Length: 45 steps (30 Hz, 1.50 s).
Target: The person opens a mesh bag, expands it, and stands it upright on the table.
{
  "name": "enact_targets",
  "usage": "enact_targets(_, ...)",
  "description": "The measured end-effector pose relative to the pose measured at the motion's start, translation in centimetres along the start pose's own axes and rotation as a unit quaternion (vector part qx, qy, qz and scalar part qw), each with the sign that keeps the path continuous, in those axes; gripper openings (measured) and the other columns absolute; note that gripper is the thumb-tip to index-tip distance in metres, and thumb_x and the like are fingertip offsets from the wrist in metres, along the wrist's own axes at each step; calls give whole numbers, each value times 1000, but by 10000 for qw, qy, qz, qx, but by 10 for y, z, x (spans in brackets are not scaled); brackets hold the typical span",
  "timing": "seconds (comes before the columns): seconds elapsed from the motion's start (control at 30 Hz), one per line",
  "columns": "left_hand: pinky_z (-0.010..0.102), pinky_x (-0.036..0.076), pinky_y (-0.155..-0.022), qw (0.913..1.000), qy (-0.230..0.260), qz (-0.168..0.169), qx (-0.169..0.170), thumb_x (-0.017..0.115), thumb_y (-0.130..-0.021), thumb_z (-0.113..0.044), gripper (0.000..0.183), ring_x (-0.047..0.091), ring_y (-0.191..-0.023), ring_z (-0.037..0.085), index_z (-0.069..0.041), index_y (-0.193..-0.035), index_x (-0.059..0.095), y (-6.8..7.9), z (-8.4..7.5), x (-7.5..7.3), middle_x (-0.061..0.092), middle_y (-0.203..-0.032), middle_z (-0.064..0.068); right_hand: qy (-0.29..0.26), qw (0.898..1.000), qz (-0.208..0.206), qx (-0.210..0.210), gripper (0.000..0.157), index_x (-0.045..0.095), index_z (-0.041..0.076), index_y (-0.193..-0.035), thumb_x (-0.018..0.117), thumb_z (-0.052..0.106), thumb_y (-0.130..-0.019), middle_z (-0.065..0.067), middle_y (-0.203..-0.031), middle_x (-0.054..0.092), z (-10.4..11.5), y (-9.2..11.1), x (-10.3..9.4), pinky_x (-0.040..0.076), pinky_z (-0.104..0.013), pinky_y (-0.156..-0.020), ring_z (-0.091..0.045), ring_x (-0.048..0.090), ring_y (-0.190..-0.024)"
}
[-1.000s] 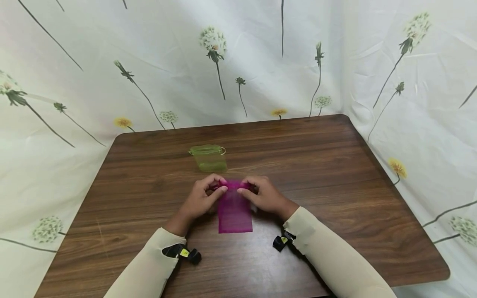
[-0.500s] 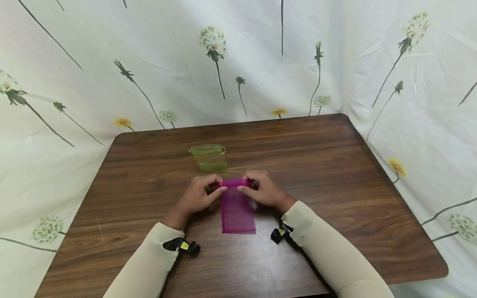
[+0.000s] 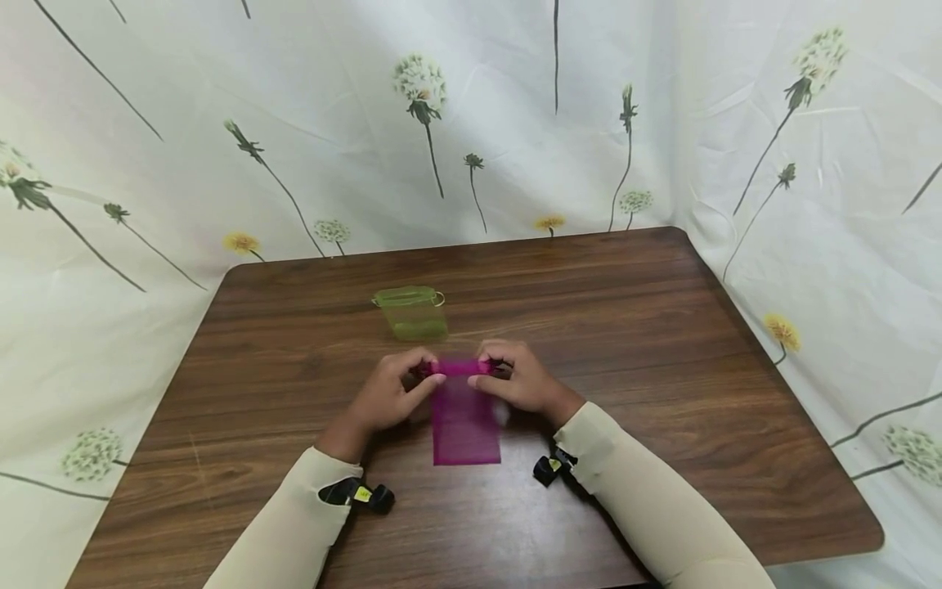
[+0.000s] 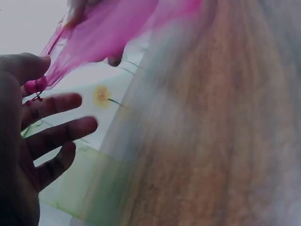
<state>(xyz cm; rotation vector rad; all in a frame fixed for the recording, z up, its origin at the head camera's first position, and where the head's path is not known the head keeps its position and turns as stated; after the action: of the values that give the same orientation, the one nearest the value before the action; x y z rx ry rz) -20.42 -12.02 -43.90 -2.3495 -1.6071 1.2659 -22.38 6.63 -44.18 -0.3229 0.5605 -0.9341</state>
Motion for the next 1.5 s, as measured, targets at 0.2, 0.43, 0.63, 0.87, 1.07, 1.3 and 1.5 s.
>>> enact_targets(0.2,31,61,-67,9975,659,69,-244,78,-100,-7,14,67,-80,7,-9,-112,71,3,3,3,77,-91,5,-79,9994,-108,333,28,58,6,-78,76,-8,-93,-12,-86,65,-3,3,0,51,-24,-75,-9,59,-83)
enact_targets(0.43,38,58,-64,9959,754,415,286,81,-97,-7,13,62,-73,17,-6,-104,70,0,-9,15,69,-86,3,-126,9996,-96,226,35,51,6,-74,76,-8,-95,-14,-86,67,2,1,2,50,-22,-73,-10,60,-83)
enact_targets(0.63,46,50,-59,9965,820,66,173,83,-93,-2,17,56,-67,28,-6,-95,67,1,-6,10,62,-80,8,-249,9996,-127,94,36,53,8,-73,78,-11,-92,-13,-88,66,1,1,1,48,-23,-76,-12,59,-85)
enact_targets(0.87,34,58,-67,9910,1278,-58,-387,79,-97,1,20,64,-78,13,-2,-113,67,1,3,7,73,-91,15,-332,9976,-345,496,18,61,0,-86,74,-11,-93,-14,-89,65,-1,3,-2,53,-23,-77,-7,61,-86)
enact_targets(1.07,32,64,-75,9479,2699,134,-1689,73,-101,1,83,77,-88,14,-5,-169,26,5,19,19,77,-113,32,-386,9885,-1006,1059,28,62,-8,-125,70,-9,-98,-19,-96,73,-10,6,-10,57,-23,-72,-6,67,-81)
enact_targets(1.3,30,65,-70,9157,3269,701,-2231,74,-97,8,103,79,-78,15,-10,-175,8,10,22,38,79,-100,32,-1103,9670,-1778,1452,48,46,-15,-144,65,-11,-101,-1,-95,74,-25,9,-21,58,-21,-66,-6,67,-75)
enact_targets(1.5,28,61,-62,9139,3241,496,-2395,72,-99,8,96,77,-68,14,-13,-174,15,12,27,41,79,-88,22,-1596,9453,-1841,2171,65,27,-3,-161,62,-2,-107,3,-96,73,-37,18,-19,60,-25,-69,-11,70,-74)
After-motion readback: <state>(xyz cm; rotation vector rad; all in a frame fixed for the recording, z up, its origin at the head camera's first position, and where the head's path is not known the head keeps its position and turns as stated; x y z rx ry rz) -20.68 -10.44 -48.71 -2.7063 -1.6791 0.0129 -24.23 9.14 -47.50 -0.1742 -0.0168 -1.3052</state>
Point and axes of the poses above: each hand's wrist, its own y-axis away from the middle knuckle, its own x-axis out of the palm, z = x × y, the point moved 8 cm from there along -y, towards the middle knuckle
